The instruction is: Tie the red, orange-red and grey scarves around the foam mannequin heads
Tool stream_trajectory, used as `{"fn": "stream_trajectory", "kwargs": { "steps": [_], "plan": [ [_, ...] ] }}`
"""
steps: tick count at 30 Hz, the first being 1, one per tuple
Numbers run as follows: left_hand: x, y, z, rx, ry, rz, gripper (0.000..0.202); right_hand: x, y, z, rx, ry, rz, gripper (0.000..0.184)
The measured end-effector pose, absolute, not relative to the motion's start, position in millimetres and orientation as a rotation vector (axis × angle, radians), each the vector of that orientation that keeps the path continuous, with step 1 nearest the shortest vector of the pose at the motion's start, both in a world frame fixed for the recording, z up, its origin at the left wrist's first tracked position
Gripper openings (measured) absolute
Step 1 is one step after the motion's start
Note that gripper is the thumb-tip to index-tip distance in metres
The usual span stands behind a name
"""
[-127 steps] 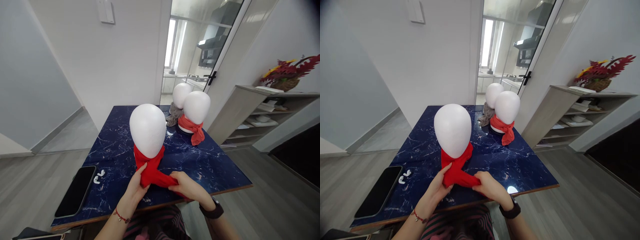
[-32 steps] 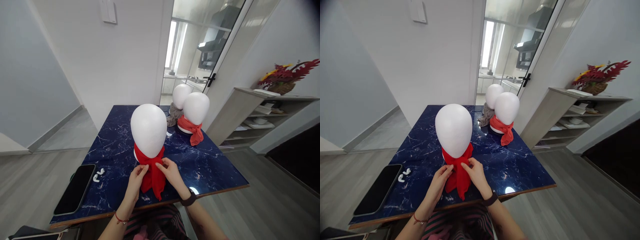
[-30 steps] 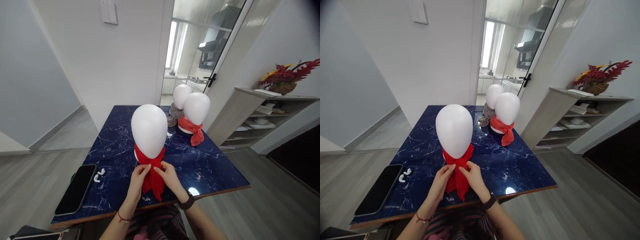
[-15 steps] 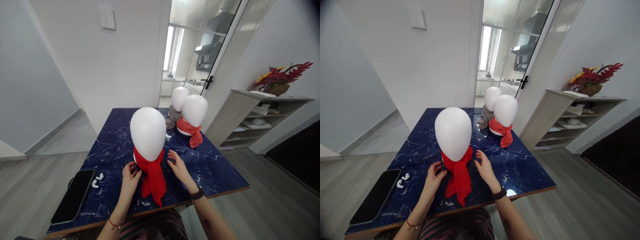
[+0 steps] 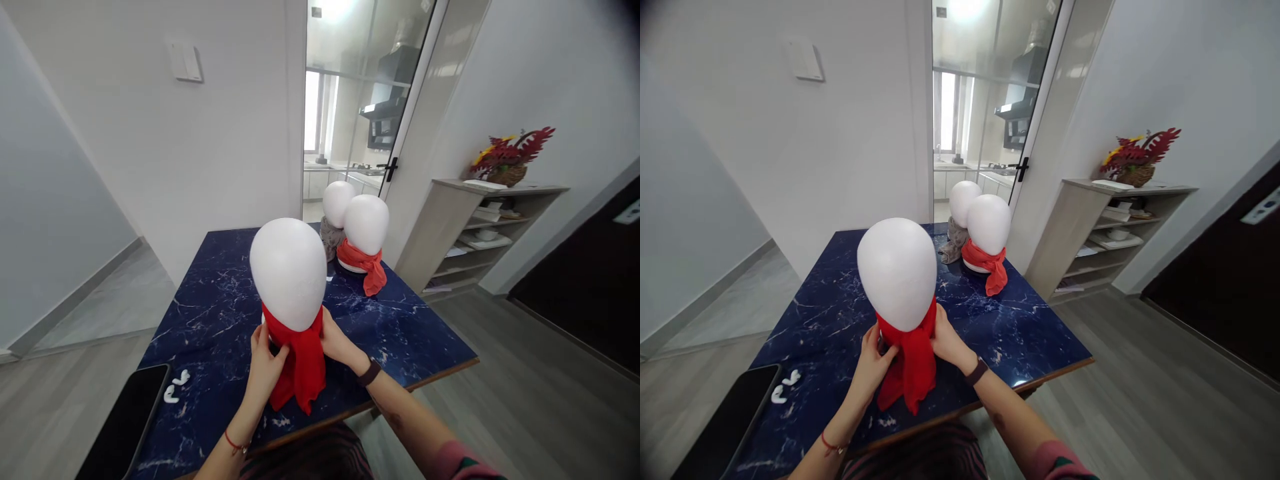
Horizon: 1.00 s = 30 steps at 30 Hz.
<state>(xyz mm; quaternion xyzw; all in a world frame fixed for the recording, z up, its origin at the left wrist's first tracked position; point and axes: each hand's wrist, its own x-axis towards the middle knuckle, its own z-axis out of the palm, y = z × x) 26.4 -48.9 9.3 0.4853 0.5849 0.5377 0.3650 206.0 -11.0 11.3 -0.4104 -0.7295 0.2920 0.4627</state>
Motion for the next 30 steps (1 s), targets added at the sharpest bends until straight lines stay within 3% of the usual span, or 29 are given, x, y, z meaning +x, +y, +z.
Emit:
{"fn": "stream_trajectory", "kwargs": {
  "steps": [8,16,30],
  "plan": [
    [139,-45,49,1.530,1.247,1.214,0.059,319,-38,6,-1.176,-1.527,0.580,0.073],
    [258,-36,29,1.644,1.192,0.921,0.072,455,-54,-12,-1.382,-1.576,0.478,0.063],
    [293,-6,7,1.607,1.314,1.017,0.069,481,-5,-22,-1.410,-1.640,0.599,0.071]
  ]
}}
